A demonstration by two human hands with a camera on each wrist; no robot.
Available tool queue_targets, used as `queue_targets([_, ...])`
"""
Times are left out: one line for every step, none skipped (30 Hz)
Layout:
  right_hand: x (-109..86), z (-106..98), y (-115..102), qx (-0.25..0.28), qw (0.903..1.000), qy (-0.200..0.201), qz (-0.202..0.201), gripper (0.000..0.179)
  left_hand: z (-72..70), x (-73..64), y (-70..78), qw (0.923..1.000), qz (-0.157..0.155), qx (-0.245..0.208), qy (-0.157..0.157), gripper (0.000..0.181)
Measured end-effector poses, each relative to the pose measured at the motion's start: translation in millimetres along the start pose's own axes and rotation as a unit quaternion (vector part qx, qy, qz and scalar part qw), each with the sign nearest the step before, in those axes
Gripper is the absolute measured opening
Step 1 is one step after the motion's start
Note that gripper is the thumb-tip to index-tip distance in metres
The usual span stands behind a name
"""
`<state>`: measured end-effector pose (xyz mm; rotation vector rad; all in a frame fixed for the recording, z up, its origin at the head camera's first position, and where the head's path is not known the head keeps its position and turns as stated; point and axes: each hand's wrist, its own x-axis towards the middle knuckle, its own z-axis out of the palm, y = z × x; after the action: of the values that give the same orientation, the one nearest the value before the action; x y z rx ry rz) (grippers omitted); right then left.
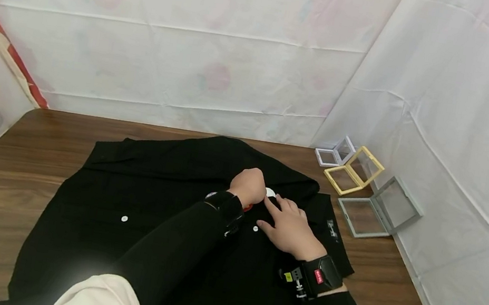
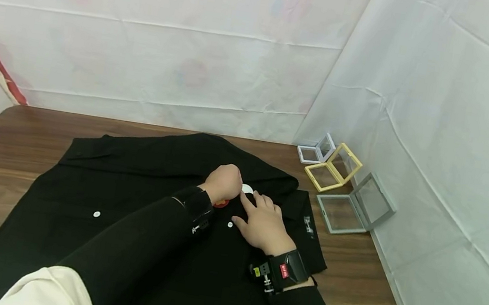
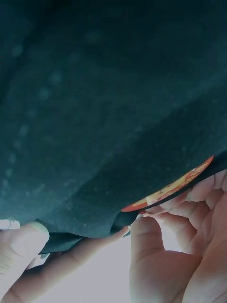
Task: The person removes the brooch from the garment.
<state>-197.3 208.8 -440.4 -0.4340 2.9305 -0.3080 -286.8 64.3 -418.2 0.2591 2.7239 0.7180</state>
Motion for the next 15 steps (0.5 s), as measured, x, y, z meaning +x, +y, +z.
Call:
queue_targets([-0.1,-0.1,-0.2,-0.001,1.0000,0.000,-0.001,0.069,-0.4,-0.7,0.5,1.0000,-0.001,0.000,0.002,0.017])
queue_targets([-0.1,0.0,-0.3,-0.002,1.0000,-0.001,-0.001,0.069,-0.8,-1.3,1.0,1.0000,-0.002,-0.002,0.003,0.017])
queue_targets([0.0,0.1,-0.3,-0.002,1.0000,-0.002,-0.002,0.069,-1.1,-1.9,1.0,1.0000,-0.004,-0.004,0.006,0.016])
queue_targets([-0.1,0.3,-0.3,-0.003,1.0000,-0.003,-0.002,0.069,-1.1,-2.0,0.6,0.9999,-0.005,-0.006,0.008,0.016])
queue_targets([-0.1,0.7,-0.4,-0.003,1.0000,-0.003,-0.002,0.069,-1.2,-1.8,0.0,0.9999,-0.006,-0.008,0.009,0.016])
queue_targets([-0.1,1.0,-0.4,-0.003,1.0000,-0.004,-0.003,0.070,-1.5,-1.9,-0.6,0.9999,-0.006,-0.008,0.011,0.015])
queue_targets([-0.1,1.4,-0.4,-0.004,1.0000,-0.005,-0.003,0.070,-1.6,-1.5,-1.6,0.9999,-0.007,-0.009,0.011,0.015])
queue_targets([-0.2,1.9,-0.3,-0.004,1.0000,-0.006,-0.004,0.070,-1.5,-0.7,-2.9,0.9999,-0.007,-0.008,0.010,0.016])
queue_targets([-0.2,2.3,-0.2,-0.004,1.0000,-0.006,-0.004,0.070,-1.5,-0.1,-4.2,0.9999,-0.007,-0.007,0.010,0.016])
queue_targets([-0.3,2.7,-0.1,-0.004,1.0000,-0.006,-0.004,0.070,-2.0,0.3,-5.1,0.9999,-0.007,-0.007,0.009,0.017])
queue_targets([-0.3,3.2,0.2,-0.005,1.0000,-0.006,-0.003,0.070,-2.0,1.3,-6.2,0.9999,-0.007,-0.006,0.007,0.018])
queue_targets([-0.3,3.5,0.5,-0.005,1.0000,-0.006,-0.003,0.070,-2.5,1.6,-7.0,0.9999,-0.006,-0.006,0.006,0.018])
queue_targets([-0.3,3.9,0.8,-0.006,1.0000,-0.007,-0.002,0.071,-3.1,1.8,-7.6,0.9999,-0.005,-0.008,0.004,0.020])
queue_targets([-0.3,4.2,1.2,-0.006,1.0000,-0.007,-0.001,0.071,-3.7,1.5,-8.2,1.0000,-0.005,-0.007,0.004,0.020])
queue_targets([-0.2,4.5,1.6,-0.006,1.0000,-0.006,-0.001,0.071,-4.4,0.8,-8.5,0.9999,-0.005,-0.007,0.005,0.020])
